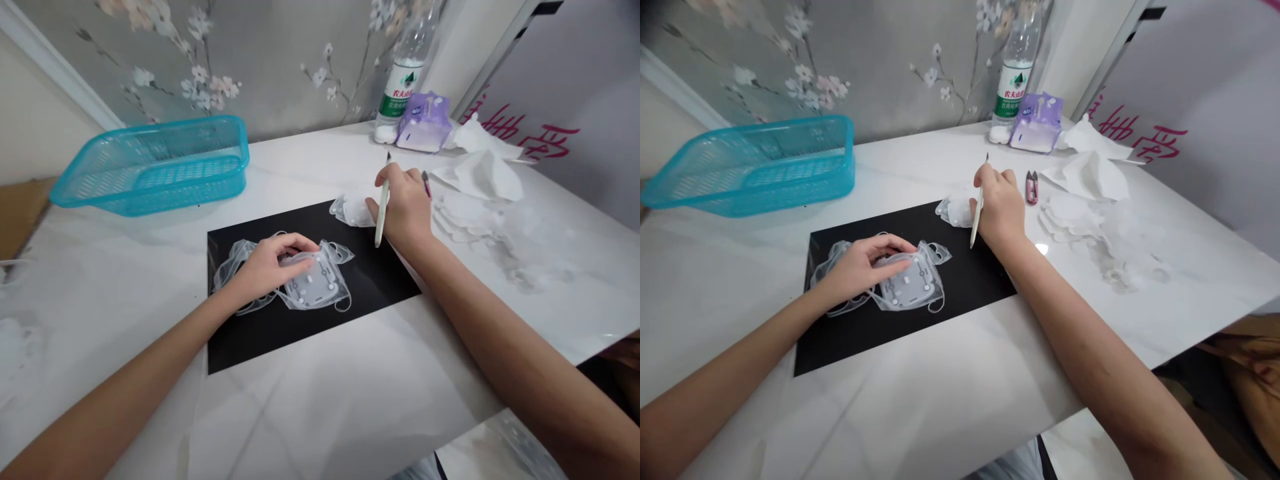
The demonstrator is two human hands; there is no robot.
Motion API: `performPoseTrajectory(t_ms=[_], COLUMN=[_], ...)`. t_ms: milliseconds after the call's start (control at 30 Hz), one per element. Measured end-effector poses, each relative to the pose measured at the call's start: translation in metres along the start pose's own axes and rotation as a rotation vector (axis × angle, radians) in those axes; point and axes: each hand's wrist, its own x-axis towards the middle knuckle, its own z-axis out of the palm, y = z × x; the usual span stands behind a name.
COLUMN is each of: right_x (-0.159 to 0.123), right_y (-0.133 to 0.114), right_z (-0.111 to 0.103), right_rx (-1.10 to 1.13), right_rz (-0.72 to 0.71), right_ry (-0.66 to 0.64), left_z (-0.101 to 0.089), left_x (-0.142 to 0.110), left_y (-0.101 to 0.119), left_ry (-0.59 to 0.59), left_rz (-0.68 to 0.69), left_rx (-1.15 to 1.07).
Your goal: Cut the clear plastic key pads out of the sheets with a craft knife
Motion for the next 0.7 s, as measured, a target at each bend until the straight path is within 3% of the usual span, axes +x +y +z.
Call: performPoseTrajectory(t_ms=[100,167,267,367,433,533,600,700], right_x=[-0.002,-0.005,-0.015,-0.023,-0.026,-0.025,-0.024,-0.024], right_y=[-0.018,-0.035,-0.059,-0.072,-0.073,-0.07,-0.066,-0.065], right_z=[-0.004,-0.008,-0.011,-0.011,-0.009,-0.003,0.001,0.004], right_rx=[0.141,0.409,0.824,0.992,1.028,1.089,1.128,1.122], right_rz=[-0.014,0.025,0.039,-0.053,-0.02,0.137,0.197,0.216], right_ry=[0.032,-0.054,-0.406,-0.684,-0.647,-0.445,-0.343,-0.243], left_z=[-0.003,-0.006,-0.009,-0.008,-0.006,-0.004,-0.005,-0.007], left_x=[0.003,0.005,0.007,0.008,0.009,0.009,0.008,0.006], left_y=[-0.004,-0.008,-0.01,-0.01,-0.01,-0.008,-0.008,-0.007], left_ry=[0.04,0.081,0.139,0.182,0.304,0.502,0.399,0.08], left_rz=[-0.019,-0.02,-0.017,-0.011,0.025,0.08,0.045,-0.018], left_rx=[-0.127,-0.201,-0.306,-0.382,-0.413,-0.419,-0.393,-0.308])
